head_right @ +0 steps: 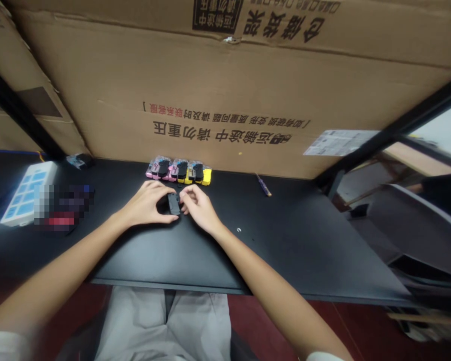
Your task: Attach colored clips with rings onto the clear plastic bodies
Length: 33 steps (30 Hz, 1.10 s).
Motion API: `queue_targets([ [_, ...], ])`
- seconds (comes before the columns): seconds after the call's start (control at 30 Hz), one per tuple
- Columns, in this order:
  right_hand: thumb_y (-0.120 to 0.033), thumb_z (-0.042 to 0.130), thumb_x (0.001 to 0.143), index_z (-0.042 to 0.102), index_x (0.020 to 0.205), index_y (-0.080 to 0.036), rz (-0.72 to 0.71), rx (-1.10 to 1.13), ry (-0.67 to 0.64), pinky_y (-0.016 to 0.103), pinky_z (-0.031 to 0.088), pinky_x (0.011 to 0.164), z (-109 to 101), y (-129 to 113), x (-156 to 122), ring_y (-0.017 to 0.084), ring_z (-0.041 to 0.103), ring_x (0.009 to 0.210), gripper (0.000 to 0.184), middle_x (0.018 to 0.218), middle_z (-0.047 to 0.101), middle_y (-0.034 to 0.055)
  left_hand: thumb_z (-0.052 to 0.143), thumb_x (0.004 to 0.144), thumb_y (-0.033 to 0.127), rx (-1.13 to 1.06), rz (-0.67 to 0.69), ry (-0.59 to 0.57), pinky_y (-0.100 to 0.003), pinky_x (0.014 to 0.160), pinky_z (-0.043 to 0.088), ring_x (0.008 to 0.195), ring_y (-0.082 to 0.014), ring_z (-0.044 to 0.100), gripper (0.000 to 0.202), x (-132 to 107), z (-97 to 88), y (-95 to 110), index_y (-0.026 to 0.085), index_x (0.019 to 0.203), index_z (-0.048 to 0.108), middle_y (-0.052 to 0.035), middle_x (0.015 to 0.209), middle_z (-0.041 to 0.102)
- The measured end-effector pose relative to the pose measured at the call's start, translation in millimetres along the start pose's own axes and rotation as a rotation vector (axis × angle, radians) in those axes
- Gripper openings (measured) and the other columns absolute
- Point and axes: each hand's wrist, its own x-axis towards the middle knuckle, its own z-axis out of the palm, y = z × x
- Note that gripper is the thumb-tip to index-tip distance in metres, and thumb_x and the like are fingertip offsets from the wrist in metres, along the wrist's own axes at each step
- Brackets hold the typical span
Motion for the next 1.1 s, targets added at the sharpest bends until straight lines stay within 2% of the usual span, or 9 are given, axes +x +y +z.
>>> queue_targets([
  [0.07,-0.046,0.051,0.109,0.066,0.116,-0.024,-0.177,-0.275,0.062,0.047,0.060,0.096,-3.9,2.6,4.0,0.026,0.073,0.100,0.027,0.114,0.076,0.0113,0.089,0.077,0.058,0.024,0.024,-0.027,-0.056,0.122,0.035,0.133,-0.0377,0.060,0.064,-1.9,-4.4,-5.6,0.025,0.130,0.074,-0.0125,0.128,0.076],
  [0.17,-0.028,0.045,0.109,0.062,0.145,-0.024,-0.370,-0.618,-0.044,0.060,0.046,0.119,-6.7,7.5,10.4,0.035,0.057,0.143,0.040,0.159,0.061,0.0149,0.090,0.076,0.061,0.028,0.043,-0.065,-0.057,0.123,0.033,0.141,-0.0394,0.053,0.064,-4.7,-9.7,-14.6,0.026,0.127,0.076,-0.0129,0.131,0.074],
  [0.23,-0.021,0.043,0.108,0.054,0.159,-0.026,-0.422,-0.736,-0.150,0.066,0.036,0.127,-6.2,10.5,12.6,0.036,0.042,0.157,0.052,0.170,0.051,0.0114,0.091,0.075,0.064,0.021,0.048,-0.081,-0.057,0.122,0.033,0.138,-0.0388,0.053,0.064,-5.7,-10.9,-19.5,0.026,0.124,0.078,-0.0120,0.129,0.074],
  [0.3,-0.018,0.044,0.108,0.052,0.162,-0.026,-0.465,-0.789,-0.204,0.068,0.030,0.130,-5.6,11.5,12.4,0.036,0.036,0.162,0.056,0.167,0.055,0.0110,0.091,0.074,0.066,0.011,0.041,-0.084,-0.057,0.121,0.034,0.134,-0.0378,0.055,0.067,-6.0,-10.5,-22.6,0.026,0.125,0.078,-0.0114,0.126,0.074],
  [0.4,-0.020,0.047,0.109,0.061,0.156,-0.025,-0.503,-0.790,-0.207,0.066,0.037,0.127,-7.7,8.7,8.1,0.037,0.050,0.152,0.050,0.152,0.067,0.0151,0.090,0.076,0.065,-0.012,0.023,-0.080,-0.055,0.120,0.034,0.131,-0.0365,0.055,0.067,-5.9,-8.0,-23.7,0.027,0.130,0.078,-0.0104,0.124,0.074],
  [0.57,-0.026,0.049,0.111,0.074,0.137,-0.024,-0.482,-0.740,-0.223,0.052,0.061,0.102,-18.4,2.4,-1.6,0.032,0.071,0.113,0.036,0.122,0.074,0.0158,0.087,0.078,0.066,-0.029,0.027,-0.094,-0.055,0.121,0.031,0.128,-0.0350,0.057,0.067,-5.7,-5.1,-21.3,0.028,0.132,0.076,-0.0091,0.122,0.075],
  [0.7,-0.027,0.049,0.111,0.080,0.123,-0.025,-0.497,-0.776,-0.244,0.048,0.062,0.097,-23.5,1.8,-2.9,0.030,0.071,0.107,0.033,0.114,0.073,0.0139,0.087,0.079,0.067,-0.010,0.024,-0.093,-0.054,0.121,0.031,0.127,-0.0352,0.059,0.070,-5.0,-4.7,-20.7,0.028,0.135,0.074,-0.0096,0.122,0.075],
  [0.9,-0.023,0.053,0.106,0.082,0.120,-0.020,-0.425,-0.800,-0.206,0.052,0.062,0.105,-25.5,3.6,-1.6,0.033,0.075,0.113,0.033,0.136,0.071,0.0172,0.090,0.079,0.061,-0.008,0.008,-0.081,-0.052,0.122,0.029,0.128,-0.0346,0.060,0.070,-4.7,-3.9,-20.5,0.025,0.136,0.071,-0.0099,0.124,0.074],
  [1.1,-0.035,0.066,0.102,0.084,0.107,-0.022,-0.297,-0.373,-0.088,0.045,0.064,0.093,-27.8,3.1,-4.4,0.027,0.077,0.096,0.023,0.113,0.077,0.0121,0.088,0.081,0.060,-0.029,0.018,-0.086,-0.052,0.121,0.030,0.128,-0.0344,0.061,0.067,-5.3,-1.6,-17.9,0.028,0.136,0.071,-0.0093,0.126,0.075],
])
